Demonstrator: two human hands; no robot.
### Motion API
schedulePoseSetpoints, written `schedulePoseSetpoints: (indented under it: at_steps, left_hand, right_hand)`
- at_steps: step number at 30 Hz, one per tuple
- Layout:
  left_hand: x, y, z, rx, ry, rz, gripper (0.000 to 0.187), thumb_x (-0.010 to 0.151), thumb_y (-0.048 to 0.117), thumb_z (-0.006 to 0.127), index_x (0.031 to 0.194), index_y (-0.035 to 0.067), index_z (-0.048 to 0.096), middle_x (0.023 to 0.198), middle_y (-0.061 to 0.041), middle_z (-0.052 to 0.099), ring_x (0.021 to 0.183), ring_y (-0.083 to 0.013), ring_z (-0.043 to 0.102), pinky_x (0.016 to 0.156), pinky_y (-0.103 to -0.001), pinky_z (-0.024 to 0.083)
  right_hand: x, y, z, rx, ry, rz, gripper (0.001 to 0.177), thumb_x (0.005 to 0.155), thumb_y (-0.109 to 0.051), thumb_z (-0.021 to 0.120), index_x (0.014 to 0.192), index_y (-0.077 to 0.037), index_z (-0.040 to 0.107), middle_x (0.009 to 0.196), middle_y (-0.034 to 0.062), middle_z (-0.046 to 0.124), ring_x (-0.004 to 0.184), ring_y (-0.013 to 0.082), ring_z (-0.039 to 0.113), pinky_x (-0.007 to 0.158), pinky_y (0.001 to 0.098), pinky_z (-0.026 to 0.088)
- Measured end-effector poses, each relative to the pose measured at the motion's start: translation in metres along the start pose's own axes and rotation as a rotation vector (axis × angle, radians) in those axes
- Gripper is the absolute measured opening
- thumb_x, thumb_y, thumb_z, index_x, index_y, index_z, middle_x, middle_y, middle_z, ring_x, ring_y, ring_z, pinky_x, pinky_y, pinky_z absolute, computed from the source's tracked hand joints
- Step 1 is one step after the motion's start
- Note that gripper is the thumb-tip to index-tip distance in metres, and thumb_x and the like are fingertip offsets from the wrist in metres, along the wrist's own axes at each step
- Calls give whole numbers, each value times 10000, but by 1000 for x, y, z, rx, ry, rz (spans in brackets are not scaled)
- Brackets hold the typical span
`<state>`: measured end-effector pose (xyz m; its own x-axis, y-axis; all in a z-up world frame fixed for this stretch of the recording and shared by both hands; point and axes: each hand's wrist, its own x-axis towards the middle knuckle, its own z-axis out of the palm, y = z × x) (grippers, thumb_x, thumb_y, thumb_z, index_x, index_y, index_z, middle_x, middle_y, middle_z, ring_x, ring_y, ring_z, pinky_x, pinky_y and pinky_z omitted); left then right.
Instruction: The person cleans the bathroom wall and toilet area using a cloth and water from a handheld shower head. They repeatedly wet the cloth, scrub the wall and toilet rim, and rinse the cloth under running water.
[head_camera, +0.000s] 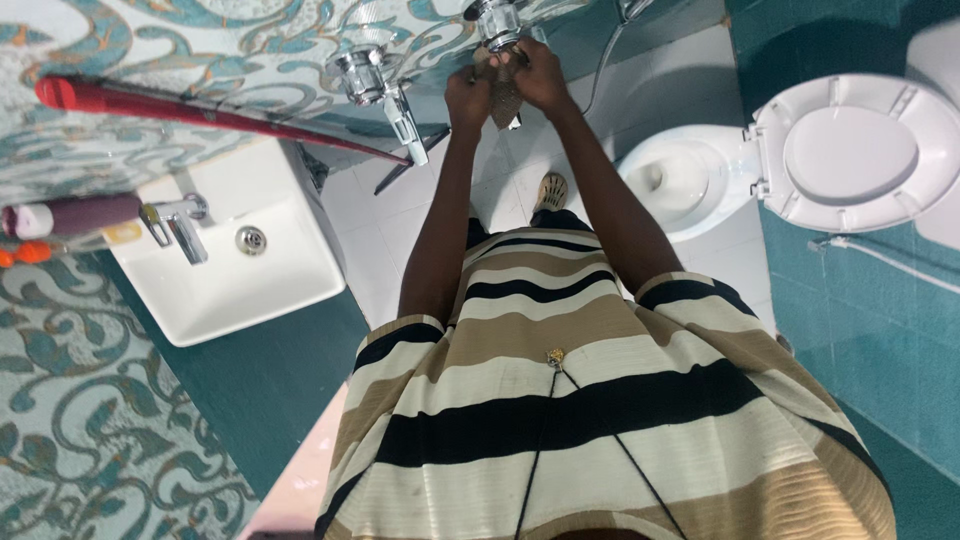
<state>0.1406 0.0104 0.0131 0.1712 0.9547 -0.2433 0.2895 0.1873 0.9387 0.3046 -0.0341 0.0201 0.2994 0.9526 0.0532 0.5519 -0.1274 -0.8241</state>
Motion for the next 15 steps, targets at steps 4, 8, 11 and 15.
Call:
schedulePoseSetpoints:
  at_steps: [4,8,11,15]
  left_hand:
    - [-32,20,-8,-366,-141,-570,492,884,480,654,1253,158,605,985,-42,652,839,-285,672,655,-491,562]
    - [-36,21,-9,-625,-159,-675,446,917,397,633,1254,109,586,967,-109,682,783,-302,710,603,-425,598]
    - [-36,6,-9,-659,-114,-488,357,902,86,701,1192,-117,660,989,-197,714,782,-291,733,649,-393,655]
    - [-24,-9,-13,-548,-15,-384,325,821,-46,586,1118,-138,681,911,-184,743,727,-227,736,622,-347,640]
  right_hand:
    - [-13,-26,-30,343,-227,322,234,986,-279,641,1109,-84,684,968,49,723,801,164,745,627,374,643]
    - [-11,-35,-29,512,-209,366,214,977,-252,710,1079,-65,692,942,29,718,808,124,726,639,330,658]
    - [-12,-22,-21,433,-131,278,163,918,-131,792,984,0,721,867,54,703,758,135,693,616,327,624]
    - [-8,0,-24,510,-119,231,92,842,28,807,904,30,738,822,53,693,703,140,626,576,310,500]
